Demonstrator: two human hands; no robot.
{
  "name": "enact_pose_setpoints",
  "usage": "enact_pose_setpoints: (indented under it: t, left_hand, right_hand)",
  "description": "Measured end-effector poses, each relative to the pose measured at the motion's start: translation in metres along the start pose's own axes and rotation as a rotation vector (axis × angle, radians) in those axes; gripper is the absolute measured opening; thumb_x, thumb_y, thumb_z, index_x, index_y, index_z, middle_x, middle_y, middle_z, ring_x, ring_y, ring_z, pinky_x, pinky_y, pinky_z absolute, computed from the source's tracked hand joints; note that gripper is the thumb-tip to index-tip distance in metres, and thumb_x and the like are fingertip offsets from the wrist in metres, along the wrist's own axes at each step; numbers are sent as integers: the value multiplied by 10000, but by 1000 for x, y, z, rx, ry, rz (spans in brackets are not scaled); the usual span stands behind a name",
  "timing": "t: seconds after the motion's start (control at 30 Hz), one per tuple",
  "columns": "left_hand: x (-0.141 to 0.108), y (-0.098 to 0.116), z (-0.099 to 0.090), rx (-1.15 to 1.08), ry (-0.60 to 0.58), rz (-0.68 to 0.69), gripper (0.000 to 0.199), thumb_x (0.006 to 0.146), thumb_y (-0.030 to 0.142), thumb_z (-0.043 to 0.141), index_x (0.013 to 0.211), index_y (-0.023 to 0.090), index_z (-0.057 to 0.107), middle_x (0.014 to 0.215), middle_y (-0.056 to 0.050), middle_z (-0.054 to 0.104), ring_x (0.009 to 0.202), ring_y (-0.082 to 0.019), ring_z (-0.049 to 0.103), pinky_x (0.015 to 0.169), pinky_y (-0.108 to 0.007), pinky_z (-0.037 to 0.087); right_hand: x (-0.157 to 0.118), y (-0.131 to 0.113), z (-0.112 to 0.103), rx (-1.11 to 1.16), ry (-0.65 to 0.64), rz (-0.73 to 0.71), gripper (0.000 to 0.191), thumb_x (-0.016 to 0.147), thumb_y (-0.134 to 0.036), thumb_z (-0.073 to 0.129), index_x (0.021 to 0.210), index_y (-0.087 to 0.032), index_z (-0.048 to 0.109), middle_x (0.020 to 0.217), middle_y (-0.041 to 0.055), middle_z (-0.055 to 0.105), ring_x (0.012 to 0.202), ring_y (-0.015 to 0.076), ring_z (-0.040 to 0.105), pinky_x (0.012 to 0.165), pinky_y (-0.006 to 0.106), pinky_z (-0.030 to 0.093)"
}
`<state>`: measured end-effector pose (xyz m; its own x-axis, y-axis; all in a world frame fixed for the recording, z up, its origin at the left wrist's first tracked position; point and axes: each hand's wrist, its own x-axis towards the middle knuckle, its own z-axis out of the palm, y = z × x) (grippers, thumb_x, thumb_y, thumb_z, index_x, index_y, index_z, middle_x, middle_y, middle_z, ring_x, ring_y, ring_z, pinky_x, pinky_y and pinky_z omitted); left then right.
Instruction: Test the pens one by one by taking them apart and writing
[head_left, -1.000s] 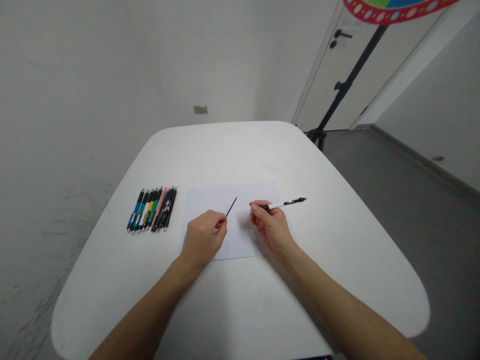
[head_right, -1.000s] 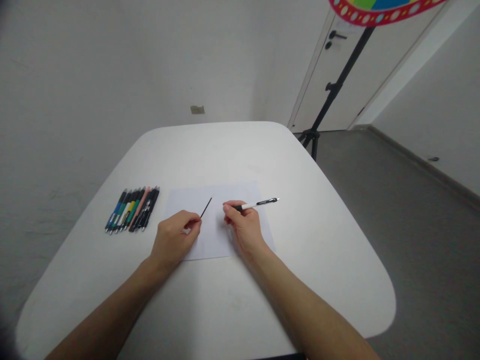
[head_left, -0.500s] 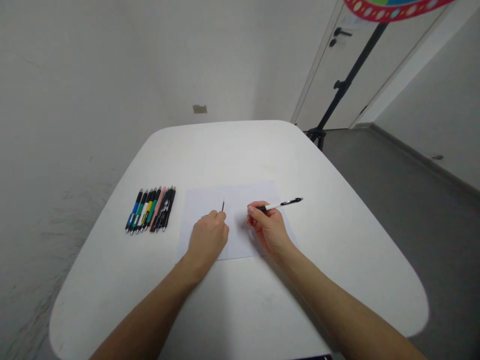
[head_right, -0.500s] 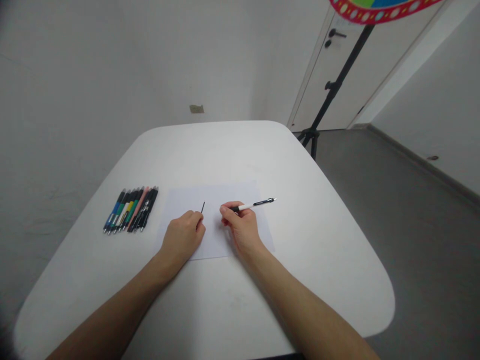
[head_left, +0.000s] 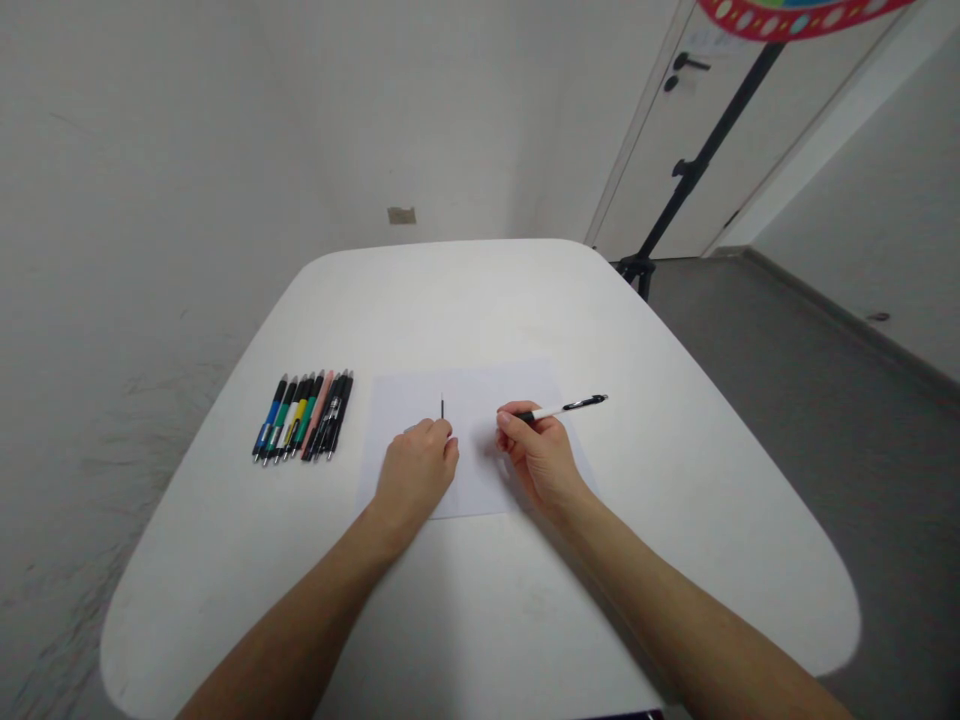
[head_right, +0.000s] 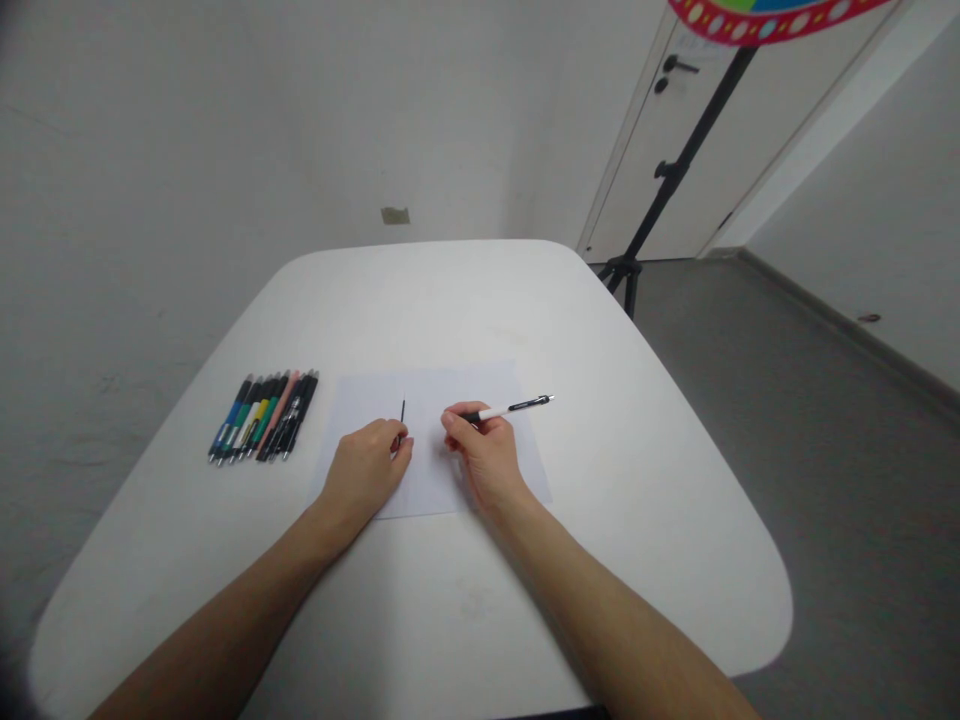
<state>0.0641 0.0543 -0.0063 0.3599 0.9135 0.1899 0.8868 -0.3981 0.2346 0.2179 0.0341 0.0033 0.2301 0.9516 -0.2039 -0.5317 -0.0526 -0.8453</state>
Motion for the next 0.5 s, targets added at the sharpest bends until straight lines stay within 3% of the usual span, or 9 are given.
enact_pose_setpoints:
  t: [0.3, 0.5]
  left_hand:
    - [-3, -18, -22, -243, 400, 67, 100, 857, 230, 603, 807, 166, 662, 665, -3, 652, 543, -119, 555, 568, -257, 429]
    - [-11, -11, -28, -411, 506, 159, 101, 858, 273, 639, 851, 175, 664, 647, 28, 622, 466, -70, 464, 493, -215, 402]
  right_hand:
    - [-2, 0, 2, 25, -13, 12, 345, 546, -308, 863, 720, -210, 583, 581, -59, 557, 530, 98, 485, 527, 249, 366]
    - [-5, 0, 5, 30, -44, 32, 437, 582, -539, 835, 659, -203, 568, 635, -31, 548, 552, 105, 484, 523, 260, 383]
